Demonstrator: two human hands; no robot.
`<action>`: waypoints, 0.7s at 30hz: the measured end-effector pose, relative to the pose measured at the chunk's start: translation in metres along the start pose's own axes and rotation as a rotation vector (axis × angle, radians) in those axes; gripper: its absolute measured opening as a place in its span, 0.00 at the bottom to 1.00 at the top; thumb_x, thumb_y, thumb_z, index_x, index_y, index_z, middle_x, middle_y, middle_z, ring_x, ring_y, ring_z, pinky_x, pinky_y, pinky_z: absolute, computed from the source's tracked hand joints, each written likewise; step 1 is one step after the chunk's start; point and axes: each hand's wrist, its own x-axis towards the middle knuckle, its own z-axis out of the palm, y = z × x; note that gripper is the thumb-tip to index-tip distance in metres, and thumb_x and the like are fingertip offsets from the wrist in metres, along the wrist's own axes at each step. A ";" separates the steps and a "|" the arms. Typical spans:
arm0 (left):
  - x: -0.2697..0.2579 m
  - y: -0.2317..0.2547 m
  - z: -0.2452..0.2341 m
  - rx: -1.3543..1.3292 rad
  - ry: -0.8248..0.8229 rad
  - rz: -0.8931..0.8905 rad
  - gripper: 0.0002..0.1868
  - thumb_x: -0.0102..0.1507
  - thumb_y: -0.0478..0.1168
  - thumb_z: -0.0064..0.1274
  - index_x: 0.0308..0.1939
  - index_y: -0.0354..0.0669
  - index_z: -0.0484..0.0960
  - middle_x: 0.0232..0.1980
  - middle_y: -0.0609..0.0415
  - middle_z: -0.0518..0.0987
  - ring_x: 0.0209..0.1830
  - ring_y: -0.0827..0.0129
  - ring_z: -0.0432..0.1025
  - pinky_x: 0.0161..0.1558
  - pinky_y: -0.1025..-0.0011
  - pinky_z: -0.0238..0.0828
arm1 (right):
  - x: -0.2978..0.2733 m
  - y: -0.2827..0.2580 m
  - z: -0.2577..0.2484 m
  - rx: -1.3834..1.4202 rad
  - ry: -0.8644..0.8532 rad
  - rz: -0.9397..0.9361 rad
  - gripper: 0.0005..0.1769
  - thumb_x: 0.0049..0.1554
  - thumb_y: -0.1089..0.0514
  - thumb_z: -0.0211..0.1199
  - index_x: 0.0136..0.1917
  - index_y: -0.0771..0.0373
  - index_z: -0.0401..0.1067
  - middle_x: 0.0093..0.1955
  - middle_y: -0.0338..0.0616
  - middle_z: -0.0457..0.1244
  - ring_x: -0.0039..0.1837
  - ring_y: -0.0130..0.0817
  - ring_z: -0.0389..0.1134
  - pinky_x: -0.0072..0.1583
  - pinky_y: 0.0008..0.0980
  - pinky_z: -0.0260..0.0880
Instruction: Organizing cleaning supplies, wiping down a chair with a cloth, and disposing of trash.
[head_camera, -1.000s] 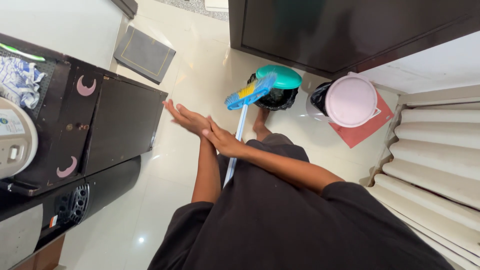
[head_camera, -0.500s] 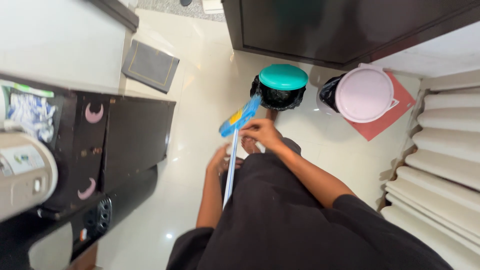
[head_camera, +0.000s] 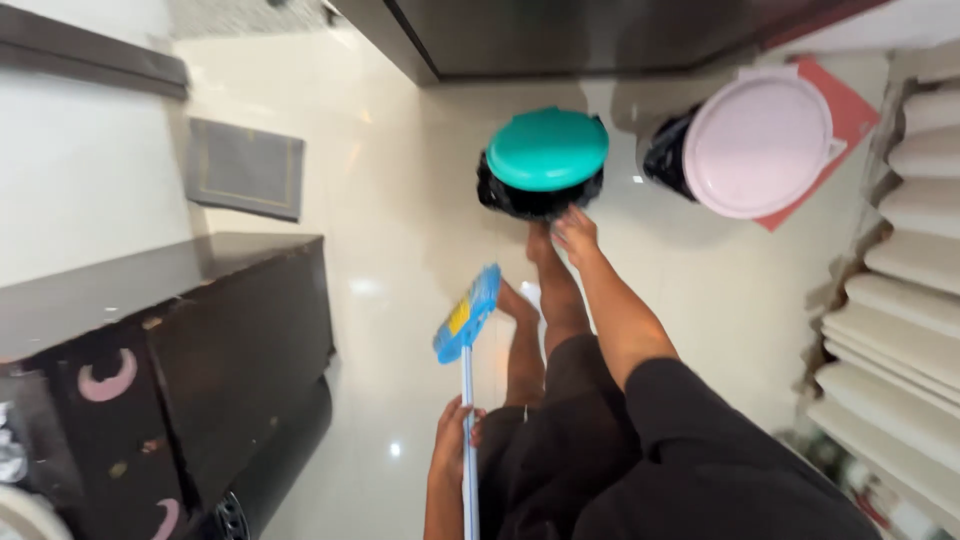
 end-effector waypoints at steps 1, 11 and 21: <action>-0.006 0.002 0.006 0.005 0.005 -0.025 0.23 0.65 0.34 0.44 0.66 0.44 0.68 0.33 0.43 0.76 0.18 0.70 0.62 0.17 0.74 0.55 | 0.002 -0.001 -0.002 -0.005 0.019 0.016 0.38 0.57 0.74 0.56 0.77 0.52 0.59 0.73 0.43 0.59 0.66 0.35 0.65 0.57 0.43 0.77; -0.019 0.030 0.062 0.006 -0.078 0.046 0.26 0.67 0.35 0.41 0.71 0.37 0.65 0.39 0.44 0.80 0.21 0.74 0.62 0.20 0.77 0.57 | 0.056 -0.008 -0.023 0.406 0.147 -0.156 0.37 0.58 0.48 0.59 0.77 0.61 0.60 0.79 0.54 0.57 0.75 0.49 0.62 0.66 0.56 0.68; -0.004 0.012 0.057 0.168 0.075 -0.037 0.31 0.67 0.41 0.42 0.74 0.37 0.60 0.35 0.46 0.82 0.21 0.74 0.64 0.21 0.76 0.61 | 0.109 0.020 -0.048 -0.298 0.300 -0.275 0.72 0.50 0.36 0.87 0.85 0.58 0.38 0.84 0.58 0.38 0.84 0.54 0.42 0.78 0.62 0.50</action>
